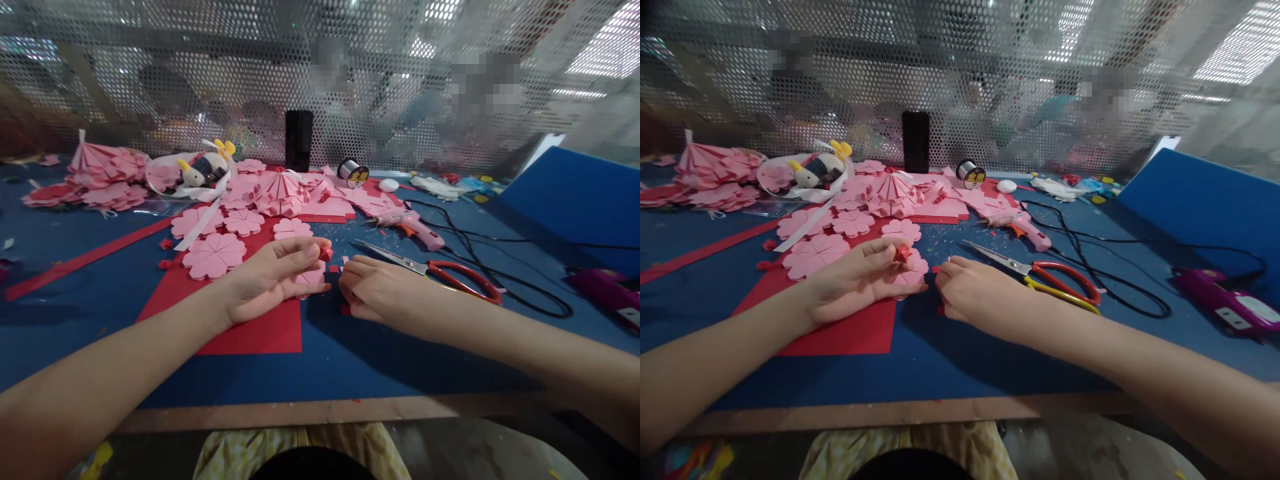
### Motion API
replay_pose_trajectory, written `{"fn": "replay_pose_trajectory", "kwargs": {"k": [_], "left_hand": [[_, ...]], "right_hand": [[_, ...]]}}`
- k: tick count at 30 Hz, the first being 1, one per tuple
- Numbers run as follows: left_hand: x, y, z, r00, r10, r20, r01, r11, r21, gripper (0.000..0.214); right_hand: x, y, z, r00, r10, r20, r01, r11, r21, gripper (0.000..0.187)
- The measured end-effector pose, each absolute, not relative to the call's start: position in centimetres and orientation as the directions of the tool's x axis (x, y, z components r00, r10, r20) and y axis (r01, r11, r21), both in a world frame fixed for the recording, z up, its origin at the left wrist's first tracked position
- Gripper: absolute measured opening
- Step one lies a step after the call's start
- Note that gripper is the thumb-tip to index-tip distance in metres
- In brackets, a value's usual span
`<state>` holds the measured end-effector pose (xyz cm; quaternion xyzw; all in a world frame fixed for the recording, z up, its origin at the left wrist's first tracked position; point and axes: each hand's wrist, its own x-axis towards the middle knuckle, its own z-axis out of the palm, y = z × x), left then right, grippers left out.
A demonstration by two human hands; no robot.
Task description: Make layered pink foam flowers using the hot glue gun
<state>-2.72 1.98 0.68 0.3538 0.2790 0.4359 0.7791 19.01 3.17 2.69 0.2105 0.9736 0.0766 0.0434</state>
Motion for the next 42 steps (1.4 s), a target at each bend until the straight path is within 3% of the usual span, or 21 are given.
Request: {"fn": "replay_pose_trajectory", "kwargs": {"k": [6,9,14,20,23,30,35,42], "left_hand": [[-2.6,2.2,0.1,0.444,0.888,-0.118,-0.453,0.336,0.826,0.030],[-2.5,2.3,-0.1,0.436,0.892,-0.120,-0.469,0.339,0.815,0.030],[-2.5,2.3,0.0,0.454,0.884,-0.113,-0.452,0.337,0.826,0.027],[-2.2,2.4,-0.2,0.405,0.911,-0.080,-0.528,0.304,0.793,0.025],[-2.1,2.5,-0.3,0.340,0.938,-0.071,-0.621,0.281,0.732,0.021],[-2.0,2.7,-0.2,0.280,0.956,-0.086,-0.733,0.271,0.624,0.008],[-2.2,2.6,-0.1,0.275,0.959,-0.063,-0.768,0.259,0.585,0.010],[-2.3,2.7,-0.1,0.281,0.956,-0.080,-0.764,0.274,0.585,0.009]], "right_hand": [[20.1,2.7,2.5,-0.780,0.626,0.002,0.620,0.772,-0.141,0.003],[20.6,2.4,2.2,-0.721,0.693,-0.004,0.666,0.690,-0.283,0.006],[20.7,2.2,2.1,-0.681,0.731,0.047,0.667,0.645,-0.373,0.016],[19.9,3.2,2.1,-0.779,0.605,0.164,0.547,0.784,-0.295,0.016],[19.0,3.6,1.8,-0.816,0.562,0.138,0.521,0.818,-0.244,0.016],[17.2,2.4,1.9,-0.748,0.664,0.009,0.662,0.746,-0.070,0.015],[16.6,2.2,1.5,-0.804,0.595,0.006,0.590,0.795,0.141,0.016],[15.8,2.9,1.9,-0.779,0.626,-0.033,0.615,0.774,0.152,0.012]]}}
